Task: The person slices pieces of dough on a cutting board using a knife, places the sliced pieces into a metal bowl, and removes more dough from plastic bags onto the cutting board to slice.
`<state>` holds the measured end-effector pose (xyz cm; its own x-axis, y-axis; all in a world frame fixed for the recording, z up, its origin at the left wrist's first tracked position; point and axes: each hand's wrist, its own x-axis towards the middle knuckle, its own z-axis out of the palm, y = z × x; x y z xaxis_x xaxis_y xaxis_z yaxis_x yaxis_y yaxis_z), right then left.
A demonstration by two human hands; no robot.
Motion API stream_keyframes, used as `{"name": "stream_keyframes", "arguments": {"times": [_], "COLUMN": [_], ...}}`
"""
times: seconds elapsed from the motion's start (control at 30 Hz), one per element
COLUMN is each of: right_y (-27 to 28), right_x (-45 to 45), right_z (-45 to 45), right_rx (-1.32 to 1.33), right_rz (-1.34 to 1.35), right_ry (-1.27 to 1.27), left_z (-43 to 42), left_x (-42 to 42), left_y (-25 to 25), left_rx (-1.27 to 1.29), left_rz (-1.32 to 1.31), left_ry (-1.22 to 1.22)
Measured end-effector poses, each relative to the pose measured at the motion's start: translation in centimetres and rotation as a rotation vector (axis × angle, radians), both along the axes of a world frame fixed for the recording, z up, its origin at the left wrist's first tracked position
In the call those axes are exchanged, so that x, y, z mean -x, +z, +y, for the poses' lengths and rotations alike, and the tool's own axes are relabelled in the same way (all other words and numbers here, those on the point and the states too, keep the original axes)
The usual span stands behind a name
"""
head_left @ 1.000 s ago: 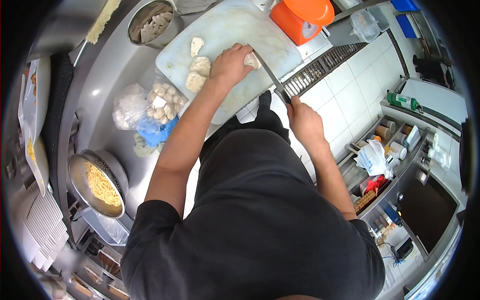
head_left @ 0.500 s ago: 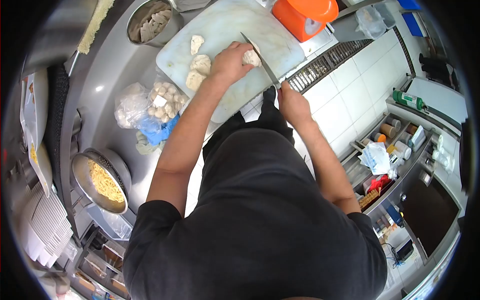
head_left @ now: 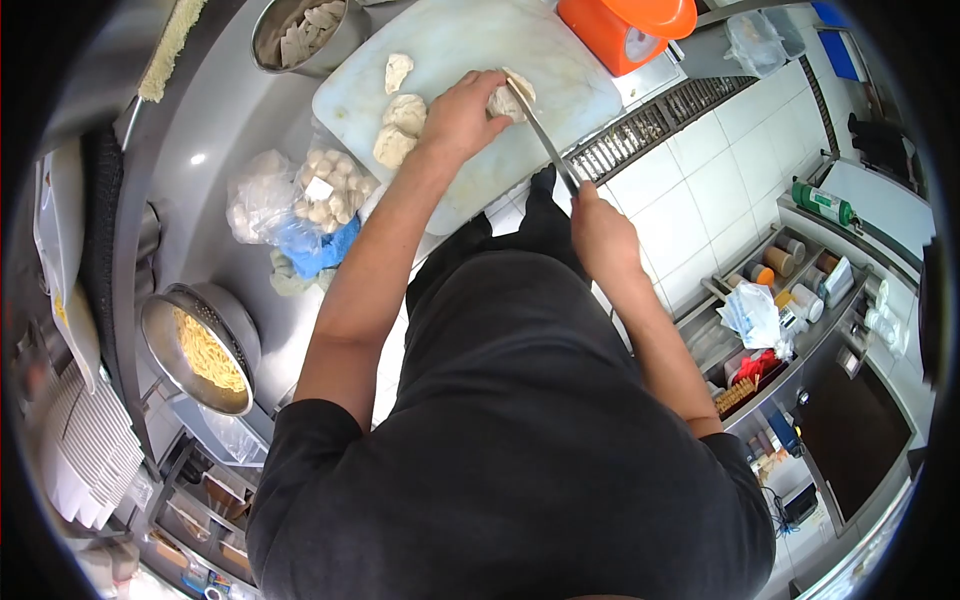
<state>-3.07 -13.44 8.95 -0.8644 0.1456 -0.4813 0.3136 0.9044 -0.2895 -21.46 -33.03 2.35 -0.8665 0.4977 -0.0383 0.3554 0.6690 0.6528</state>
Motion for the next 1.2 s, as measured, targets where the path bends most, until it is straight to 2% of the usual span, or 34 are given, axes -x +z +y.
{"name": "stream_keyframes", "arguments": {"times": [0.07, 0.17, 0.33, 0.57, 0.77, 0.93, 1.13, 1.2], "right_y": [-2.8, -4.1, -0.6, 2.6, -0.6, -4.3, -0.6, 1.5], "right_x": [0.6, 2.5, 2.8, 0.2, 0.4, 2.5, 2.6, 2.3], "right_z": [-0.5, -0.1, 0.4, -0.3, -1.4, -1.4, -0.5, -0.9], "right_rx": [0.045, 0.061, 0.012, -0.026, -0.033, 0.019, -0.025, -0.046], "right_rz": [0.044, 0.117, 0.155, 0.016, 0.007, 0.121, 0.177, 0.087], "right_ry": [0.004, 0.037, 0.055, 0.052, 0.017, 0.052, 0.081, 0.08], "left_z": [0.0, -0.1, -0.3, -0.4, -0.3, -0.5, -0.8, -0.8], "left_x": [0.0, 0.1, -0.3, -0.4, -0.4, -0.5, -1.5, -1.4], "left_y": [-0.1, -0.1, 0.2, -0.2, -0.2, -0.7, -0.8, -0.8], "left_rx": [0.02, 0.026, 0.009, 0.029, 0.001, -0.019, -0.059, -0.062], "left_rz": [0.007, 0.01, -0.019, -0.01, -0.066, -0.002, -0.004, -0.03], "left_ry": [-0.009, 0.001, 0.015, 0.035, 0.022, 0.041, 0.071, 0.088]}}
